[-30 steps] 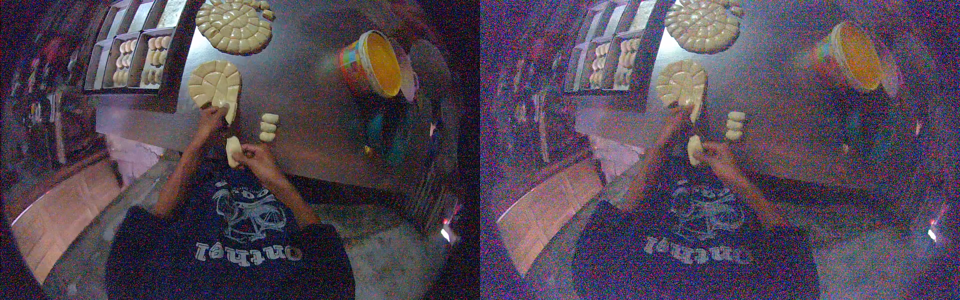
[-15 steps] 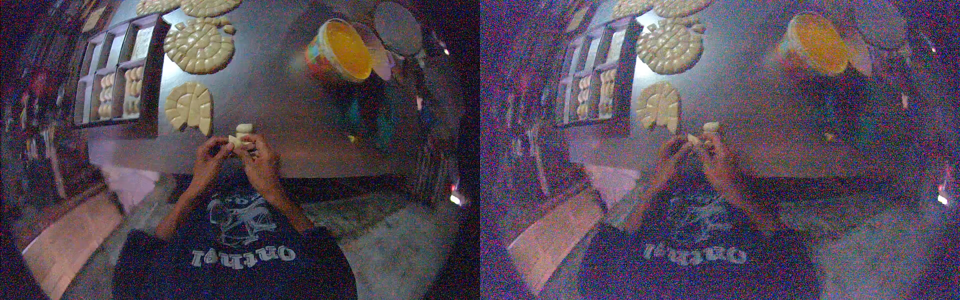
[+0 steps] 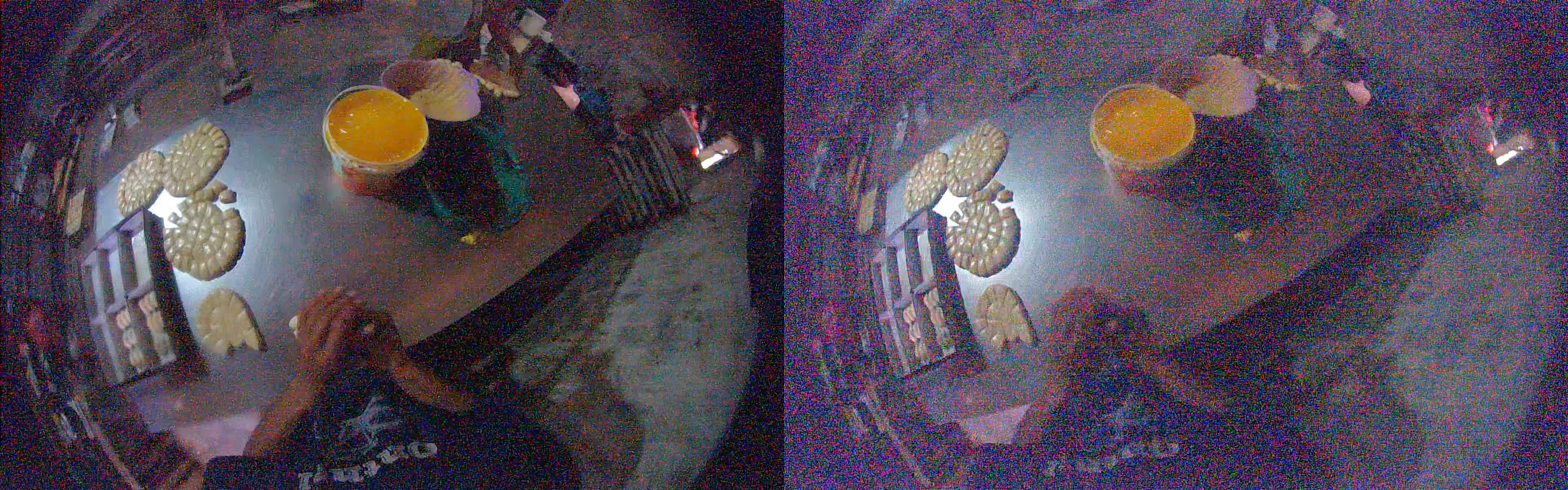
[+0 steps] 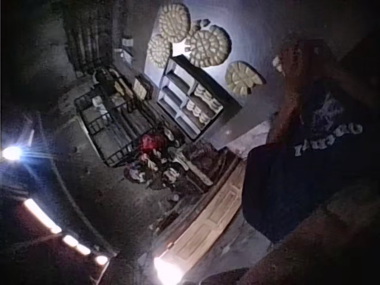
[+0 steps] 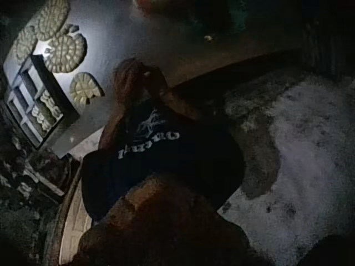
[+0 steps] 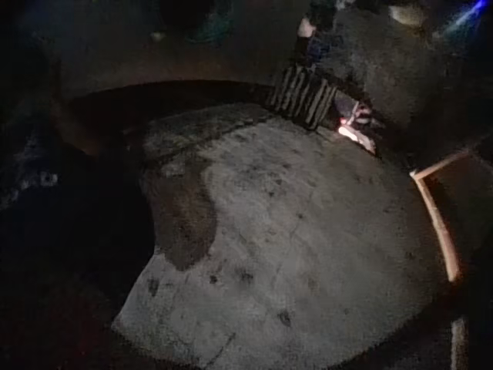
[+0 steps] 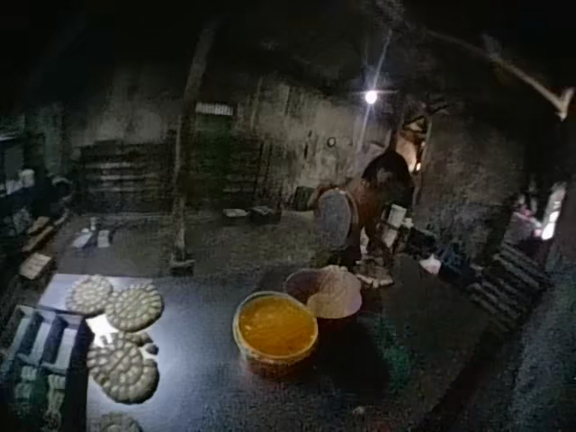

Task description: The person shapes dough pieces into small rolls, dips them in a bowl of dark liquid, and then places them into the sections of a divided baking tray.

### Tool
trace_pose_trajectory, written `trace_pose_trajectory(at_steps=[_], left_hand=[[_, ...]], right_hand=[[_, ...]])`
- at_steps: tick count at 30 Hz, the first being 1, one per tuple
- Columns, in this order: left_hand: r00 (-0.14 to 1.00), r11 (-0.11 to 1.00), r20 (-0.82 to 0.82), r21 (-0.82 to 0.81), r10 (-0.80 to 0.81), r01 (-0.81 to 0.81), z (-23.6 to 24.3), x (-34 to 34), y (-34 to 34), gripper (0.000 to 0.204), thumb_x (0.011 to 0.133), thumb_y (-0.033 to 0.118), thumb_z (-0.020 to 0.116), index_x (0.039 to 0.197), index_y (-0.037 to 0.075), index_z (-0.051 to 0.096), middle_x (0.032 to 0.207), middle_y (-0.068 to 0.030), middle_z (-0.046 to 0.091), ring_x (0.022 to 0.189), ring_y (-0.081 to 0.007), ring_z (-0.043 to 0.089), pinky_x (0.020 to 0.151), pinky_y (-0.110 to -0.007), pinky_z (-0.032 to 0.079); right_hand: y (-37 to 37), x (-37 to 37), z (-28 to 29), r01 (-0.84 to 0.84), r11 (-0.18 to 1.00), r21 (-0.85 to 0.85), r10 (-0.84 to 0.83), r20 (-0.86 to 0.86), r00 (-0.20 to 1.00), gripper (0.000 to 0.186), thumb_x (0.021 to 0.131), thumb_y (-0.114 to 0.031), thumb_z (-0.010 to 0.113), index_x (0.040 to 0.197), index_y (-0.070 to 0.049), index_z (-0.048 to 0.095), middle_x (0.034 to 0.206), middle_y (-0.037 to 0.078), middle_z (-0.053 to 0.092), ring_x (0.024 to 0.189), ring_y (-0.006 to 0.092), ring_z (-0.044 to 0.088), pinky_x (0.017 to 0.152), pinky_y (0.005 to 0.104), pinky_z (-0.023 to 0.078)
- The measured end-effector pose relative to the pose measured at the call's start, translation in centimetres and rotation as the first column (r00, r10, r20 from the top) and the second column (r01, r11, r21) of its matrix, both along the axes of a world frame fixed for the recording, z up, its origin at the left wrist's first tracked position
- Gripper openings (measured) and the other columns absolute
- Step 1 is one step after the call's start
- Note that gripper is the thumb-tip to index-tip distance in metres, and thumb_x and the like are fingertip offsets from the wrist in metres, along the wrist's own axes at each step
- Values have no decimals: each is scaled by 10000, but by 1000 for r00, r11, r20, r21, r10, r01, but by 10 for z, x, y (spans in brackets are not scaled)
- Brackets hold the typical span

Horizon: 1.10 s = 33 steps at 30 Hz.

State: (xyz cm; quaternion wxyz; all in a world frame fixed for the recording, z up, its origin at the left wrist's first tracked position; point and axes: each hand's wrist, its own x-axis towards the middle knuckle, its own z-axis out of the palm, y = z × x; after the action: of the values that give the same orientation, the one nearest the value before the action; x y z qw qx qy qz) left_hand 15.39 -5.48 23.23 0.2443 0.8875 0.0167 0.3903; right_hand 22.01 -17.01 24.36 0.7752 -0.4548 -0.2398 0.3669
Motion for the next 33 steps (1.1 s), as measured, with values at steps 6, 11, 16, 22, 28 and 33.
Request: trace_pose_trajectory(at_steps=[6, 11, 16, 22, 28, 33], left_hand=[[934, 937, 236, -162, -269, 311, -8, 45, -61, 327, 798, 261, 733, 1037, 63, 631, 933, -106, 643, 910, -313, 636, 779, -453, 512], [851, 711, -131, -621, -508, 329, 45, 99, -81, 533, 850, 466, 683, 1147, 37, 575, 965, -108, 643, 933, -300, 630, 839, -409, 497], [941, 326, -85, -945, -328, 28, 51, 151, -113, 519, 934, 437, 585, 1248, 27, 538, 1143, -120, 644, 1129, -247, 585, 989, -379, 439], [928, 221, -371, -908, -30, -356, 41, 84, -44, 349, 964, 277, 570, 1222, 41, 566, 1145, -124, 650, 1109, -234, 599, 988, -378, 445], [775, 19, -482, -844, 408, -536, 37, 3, -19, 291, 960, 187, 553, 1212, 45, 589, 1201, -127, 607, 1132, -250, 575, 982, -395, 457], [714, 76, -581, -753, 390, -654, 56, -33, -36, 282, 966, 102, 521, 1232, 44, 596, 1283, -136, 556, 1199, -272, 535, 1008, -405, 445]], right_hand=[[-68, 19, 19, -65, 998, 6, 64, -287, 956, 496, 887, -63, 675, 1353, -41, 508, 1170, 53, 640, 968, 178, 637, 818, 301, 541], [-94, 70, 47, 20, 999, -41, -34, -380, 924, 496, 888, -76, 675, 1354, -41, 511, 1172, 50, 639, 966, 173, 635, 811, 298, 540], [-102, 166, 85, 104, 993, -56, -116, -289, 950, 496, 889, -89, 675, 1355, -42, 513, 1174, 48, 637, 964, 168, 632, 803, 296, 538], [-52, 390, 148, 69, 975, -213, -37, 148, 988, 497, 889, -104, 675, 1356, -42, 516, 1176, 44, 636, 962, 162, 628, 795, 293, 536], [47, 580, 90, 71, 668, -741, 503, 520, 691, 361, 819, -37, 671, 1176, -88, 655, 988, 0, 666, 817, 111, 604, 661, 312, 551], [88, 663, -18, 15, 489, -872, 821, 466, 330, 321, 711, 6, 690, 1013, -95, 732, 785, 9, 681, 631, 145, 589, 563, 341, 548]])
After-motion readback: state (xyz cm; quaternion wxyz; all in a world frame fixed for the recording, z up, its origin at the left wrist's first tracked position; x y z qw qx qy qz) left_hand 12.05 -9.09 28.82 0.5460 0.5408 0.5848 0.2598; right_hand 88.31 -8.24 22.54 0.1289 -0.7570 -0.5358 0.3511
